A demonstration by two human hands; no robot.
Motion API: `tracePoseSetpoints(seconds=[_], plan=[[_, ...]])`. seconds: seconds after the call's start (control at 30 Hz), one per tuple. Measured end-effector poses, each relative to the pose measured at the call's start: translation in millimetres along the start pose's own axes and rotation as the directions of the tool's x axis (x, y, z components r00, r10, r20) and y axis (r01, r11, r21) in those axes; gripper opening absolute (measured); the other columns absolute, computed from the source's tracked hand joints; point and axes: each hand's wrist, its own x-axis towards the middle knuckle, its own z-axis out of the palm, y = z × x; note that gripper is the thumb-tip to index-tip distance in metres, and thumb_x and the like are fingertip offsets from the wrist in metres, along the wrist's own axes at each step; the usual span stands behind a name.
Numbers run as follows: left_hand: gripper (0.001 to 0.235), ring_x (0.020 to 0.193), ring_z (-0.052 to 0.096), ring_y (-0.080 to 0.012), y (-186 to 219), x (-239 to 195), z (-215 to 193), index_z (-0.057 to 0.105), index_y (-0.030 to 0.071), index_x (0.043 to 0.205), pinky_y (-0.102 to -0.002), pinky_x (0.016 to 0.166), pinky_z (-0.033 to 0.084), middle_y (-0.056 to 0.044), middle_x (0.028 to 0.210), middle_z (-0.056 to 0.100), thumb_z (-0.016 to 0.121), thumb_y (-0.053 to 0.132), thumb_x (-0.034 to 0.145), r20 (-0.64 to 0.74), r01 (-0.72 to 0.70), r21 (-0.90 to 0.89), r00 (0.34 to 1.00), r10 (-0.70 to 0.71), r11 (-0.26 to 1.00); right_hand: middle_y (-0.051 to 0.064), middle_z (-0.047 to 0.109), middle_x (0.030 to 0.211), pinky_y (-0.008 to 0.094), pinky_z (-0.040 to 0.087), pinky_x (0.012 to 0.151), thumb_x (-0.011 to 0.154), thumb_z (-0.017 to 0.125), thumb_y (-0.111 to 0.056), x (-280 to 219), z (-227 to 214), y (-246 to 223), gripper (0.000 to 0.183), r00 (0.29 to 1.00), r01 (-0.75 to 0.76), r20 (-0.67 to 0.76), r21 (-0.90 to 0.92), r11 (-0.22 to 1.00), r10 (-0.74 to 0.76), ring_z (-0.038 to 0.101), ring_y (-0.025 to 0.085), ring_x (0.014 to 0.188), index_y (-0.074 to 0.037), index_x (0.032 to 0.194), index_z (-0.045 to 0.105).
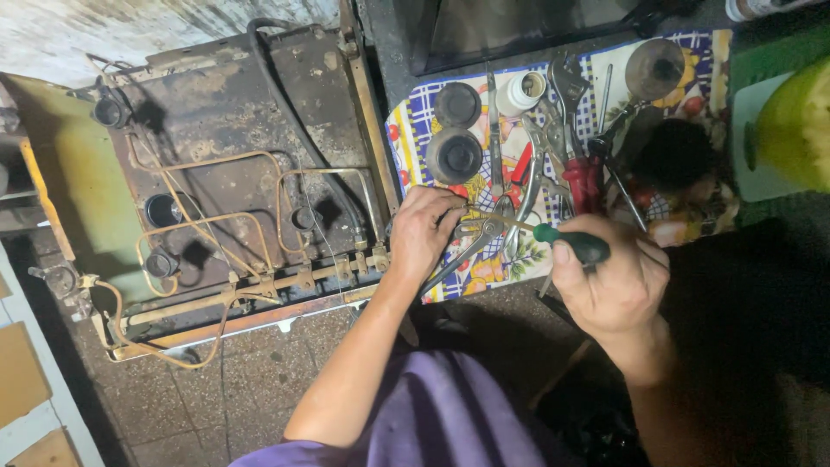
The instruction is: The person is repairing a disassembled gas stove top. They use pliers to manipulate a small metal component and a screwdriver to adjust parts of the stove's internal mechanism. The person also uses a hammer to tap a component into place.
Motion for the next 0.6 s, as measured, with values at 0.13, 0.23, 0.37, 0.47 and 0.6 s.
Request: tracePoseSetpoints(seconds=[0.13, 0.23, 0.37, 0.47, 0.6], plan=[[0.006, 0.097, 0.070, -0.0232, -4, 0, 1, 0.080, 0.017, 0.094, -0.036, 0.090, 0.058, 0.001, 0.095, 0.076, 0.080, 0.020, 0.089, 0.006, 0.006, -0.001, 1.000, -0.006, 1.000, 0.007, 0.070, 0.076, 0.040, 0.059, 0.075, 0.099, 0.071, -0.028, 7, 1, -5, 0.023, 1.000, -0.006, 0.025, 0.019, 1.000, 0.005, 0.069, 0.030, 0.067, -0.007, 0.094, 0.076], [0.009, 0.097, 0.069, -0.0240, -2, 0, -1, 0.081, 0.016, 0.097, -0.036, 0.090, 0.058, 0.000, 0.095, 0.076, 0.080, 0.019, 0.089, 0.023, 0.008, 0.008, 1.000, -0.009, 1.000, 0.007, 0.070, 0.078, 0.039, 0.059, 0.075, 0.100, 0.068, -0.031, 17, -4, -11, 0.024, 0.995, -0.032, 0.097, 0.057, 0.998, 0.027, 0.070, 0.030, 0.069, -0.007, 0.100, 0.076], [0.018, 0.102, 0.069, -0.0264, 4, 4, -12, 0.079, 0.014, 0.104, -0.039, 0.093, 0.057, -0.004, 0.102, 0.077, 0.081, 0.018, 0.087, 0.070, 0.021, -0.042, 0.997, -0.018, 0.999, 0.013, 0.067, 0.075, 0.043, 0.058, 0.073, 0.100, 0.068, -0.031, 35, -8, -23, 0.026, 0.984, -0.032, 0.177, 0.060, 0.998, 0.021, 0.070, 0.034, 0.072, -0.006, 0.105, 0.074], [0.029, 0.109, 0.069, -0.0283, 46, 18, -41, 0.076, 0.010, 0.116, -0.042, 0.097, 0.056, -0.009, 0.112, 0.076, 0.081, 0.019, 0.088, 0.146, 0.081, -0.202, 0.988, -0.052, 0.976, 0.013, 0.067, 0.075, 0.042, 0.059, 0.075, 0.102, 0.065, -0.033, 47, -8, -32, 0.027, 0.979, -0.021, 0.202, 0.034, 0.999, 0.014, 0.071, 0.033, 0.074, -0.008, 0.109, 0.073], [0.026, 0.114, 0.070, -0.0317, 98, 38, -67, 0.074, 0.008, 0.119, -0.046, 0.101, 0.055, -0.013, 0.115, 0.076, 0.072, 0.020, 0.097, 0.268, -0.005, -0.347, 0.958, 0.105, 0.938, 0.010, 0.068, 0.078, 0.040, 0.059, 0.070, 0.099, 0.067, -0.029, 58, -8, -37, 0.024, 0.959, -0.047, 0.282, 0.061, 0.997, 0.028, 0.071, 0.029, 0.074, -0.012, 0.114, 0.071]])
